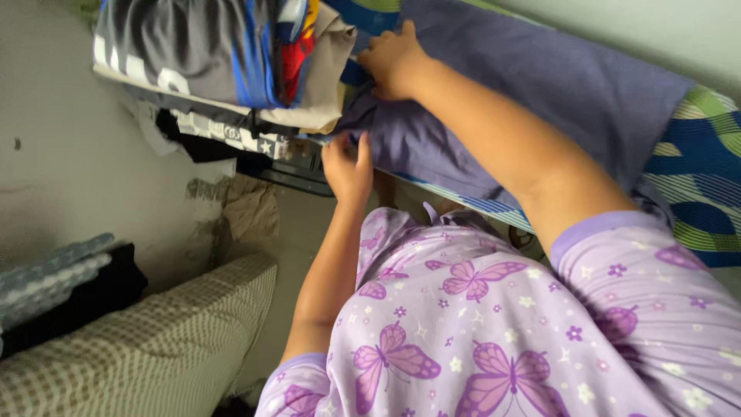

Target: The person folds a pair of dark shorts with a colorful graphic and then a purple t-shirt on a patterned ironing board. They smooth the fabric, fold the items into neat rectangles, and place them onto a growing stack of folded clothes.

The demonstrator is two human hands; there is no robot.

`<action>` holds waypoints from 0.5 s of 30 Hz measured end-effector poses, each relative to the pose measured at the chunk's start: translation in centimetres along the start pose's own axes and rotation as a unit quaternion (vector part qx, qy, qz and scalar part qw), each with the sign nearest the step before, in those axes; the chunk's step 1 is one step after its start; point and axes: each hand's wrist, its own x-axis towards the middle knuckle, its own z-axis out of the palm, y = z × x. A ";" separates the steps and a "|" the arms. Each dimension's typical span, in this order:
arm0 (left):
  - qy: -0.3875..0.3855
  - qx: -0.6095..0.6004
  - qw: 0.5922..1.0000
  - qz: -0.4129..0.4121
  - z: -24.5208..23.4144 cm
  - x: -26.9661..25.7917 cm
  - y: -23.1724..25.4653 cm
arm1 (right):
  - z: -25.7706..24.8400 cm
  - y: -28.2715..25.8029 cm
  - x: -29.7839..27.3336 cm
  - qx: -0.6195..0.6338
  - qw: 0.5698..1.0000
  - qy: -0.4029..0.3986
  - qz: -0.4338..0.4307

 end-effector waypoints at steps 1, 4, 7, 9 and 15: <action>-0.012 0.030 0.999 -0.001 0.0 0.8 0.1 | -0.3 0.0 0.8 -0.011 0.997 -0.077 0.003; -0.116 0.021 0.987 -0.108 -0.4 3.0 0.4 | -0.8 0.1 1.6 -0.012 0.985 -0.173 -0.007; 0.012 -0.007 0.987 0.158 -1.3 1.2 1.6 | -1.9 2.2 -1.1 0.056 0.996 -0.024 -0.061; 0.017 -0.019 0.978 0.205 -1.6 -0.1 2.4 | -2.8 3.4 -3.3 0.107 0.987 0.046 -0.113; -0.131 0.007 0.875 0.466 -0.7 -0.8 4.5 | -3.7 6.3 -14.6 -0.073 0.919 0.293 -0.254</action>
